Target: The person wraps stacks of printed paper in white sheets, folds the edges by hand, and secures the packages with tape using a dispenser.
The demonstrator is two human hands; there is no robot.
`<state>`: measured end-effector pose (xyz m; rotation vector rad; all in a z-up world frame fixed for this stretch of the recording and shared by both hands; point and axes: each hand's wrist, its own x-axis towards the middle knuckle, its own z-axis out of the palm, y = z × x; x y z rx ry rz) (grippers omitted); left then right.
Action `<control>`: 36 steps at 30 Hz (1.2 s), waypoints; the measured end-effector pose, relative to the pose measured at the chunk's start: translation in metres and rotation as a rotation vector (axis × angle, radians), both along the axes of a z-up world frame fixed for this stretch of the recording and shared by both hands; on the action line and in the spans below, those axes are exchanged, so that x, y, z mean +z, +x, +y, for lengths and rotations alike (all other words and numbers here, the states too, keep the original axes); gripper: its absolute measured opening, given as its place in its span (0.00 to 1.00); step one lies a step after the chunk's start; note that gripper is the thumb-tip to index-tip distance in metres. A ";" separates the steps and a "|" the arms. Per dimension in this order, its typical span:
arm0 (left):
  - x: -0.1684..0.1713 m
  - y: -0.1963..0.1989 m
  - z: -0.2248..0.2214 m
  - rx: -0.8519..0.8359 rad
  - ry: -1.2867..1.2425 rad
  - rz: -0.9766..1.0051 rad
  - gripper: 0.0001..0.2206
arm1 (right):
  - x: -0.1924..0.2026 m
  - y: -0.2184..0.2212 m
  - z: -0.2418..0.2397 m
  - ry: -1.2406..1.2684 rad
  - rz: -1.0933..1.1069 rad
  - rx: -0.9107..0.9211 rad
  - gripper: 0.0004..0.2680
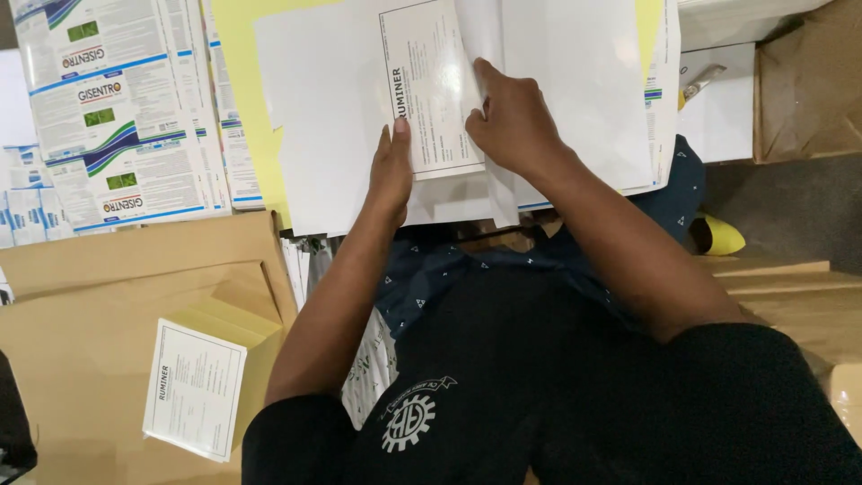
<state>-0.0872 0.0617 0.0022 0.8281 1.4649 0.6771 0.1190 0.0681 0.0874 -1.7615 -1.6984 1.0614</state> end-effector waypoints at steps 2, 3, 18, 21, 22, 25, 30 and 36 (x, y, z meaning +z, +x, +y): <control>0.000 -0.003 0.001 -0.017 0.051 -0.022 0.43 | -0.001 -0.006 0.004 -0.034 -0.064 0.044 0.25; 0.001 -0.005 0.001 -0.058 0.039 -0.035 0.43 | -0.004 -0.007 0.004 -0.053 -0.136 0.082 0.24; 0.020 0.022 0.048 -0.376 0.526 0.634 0.60 | 0.000 0.024 0.017 -0.090 -0.093 0.205 0.17; 0.017 0.027 0.046 -0.377 0.524 0.753 0.64 | -0.004 0.036 0.018 -0.120 0.013 0.193 0.15; 0.013 0.027 0.048 -0.370 0.555 0.778 0.66 | -0.006 0.038 0.020 -0.145 0.016 0.180 0.15; 0.007 0.025 0.048 -0.357 0.624 0.781 0.70 | -0.045 0.047 0.025 0.507 -0.153 0.193 0.12; 0.016 0.027 0.050 -0.377 0.528 0.759 0.70 | -0.063 0.042 0.027 0.521 -0.378 0.351 0.22; 0.010 0.026 0.051 -0.385 0.536 0.721 0.68 | -0.058 0.037 0.028 0.312 -0.365 0.381 0.24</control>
